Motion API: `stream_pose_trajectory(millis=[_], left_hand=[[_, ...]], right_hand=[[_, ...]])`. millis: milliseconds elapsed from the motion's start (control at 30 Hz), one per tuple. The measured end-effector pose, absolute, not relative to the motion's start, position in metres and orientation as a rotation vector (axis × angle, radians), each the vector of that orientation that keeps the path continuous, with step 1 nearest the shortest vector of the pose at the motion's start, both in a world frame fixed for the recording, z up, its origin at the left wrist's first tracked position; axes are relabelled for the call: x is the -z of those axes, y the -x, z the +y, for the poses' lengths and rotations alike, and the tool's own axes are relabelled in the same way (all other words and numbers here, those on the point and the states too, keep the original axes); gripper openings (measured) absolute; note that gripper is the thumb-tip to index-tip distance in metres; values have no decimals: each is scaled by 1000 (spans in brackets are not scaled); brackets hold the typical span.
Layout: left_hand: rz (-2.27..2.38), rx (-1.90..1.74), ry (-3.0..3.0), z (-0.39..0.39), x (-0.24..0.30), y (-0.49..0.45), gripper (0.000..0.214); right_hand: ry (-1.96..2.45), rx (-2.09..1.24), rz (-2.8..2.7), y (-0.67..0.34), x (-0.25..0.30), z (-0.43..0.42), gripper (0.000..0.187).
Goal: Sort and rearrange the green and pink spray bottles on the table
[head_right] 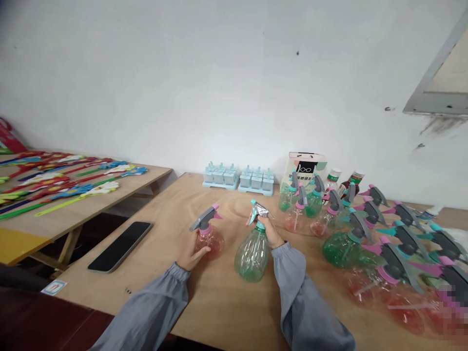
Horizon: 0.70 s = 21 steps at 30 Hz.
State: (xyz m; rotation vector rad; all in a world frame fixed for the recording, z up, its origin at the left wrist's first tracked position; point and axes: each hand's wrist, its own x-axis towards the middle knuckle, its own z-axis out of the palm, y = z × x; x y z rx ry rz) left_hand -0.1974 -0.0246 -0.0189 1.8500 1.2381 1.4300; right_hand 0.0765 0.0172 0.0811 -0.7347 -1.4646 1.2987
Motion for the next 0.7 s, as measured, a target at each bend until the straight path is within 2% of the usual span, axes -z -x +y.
stream_pose_trajectory(millis=[100, 700], left_hand=[[1188, -1411, -1841, -23, 20, 197, 88], [1211, -1392, -1847, -24, 19, 197, 81]], right_hand=[[769, -1300, -1552, -75, -82, 16, 53], [765, -1301, -1541, -74, -87, 11, 49]])
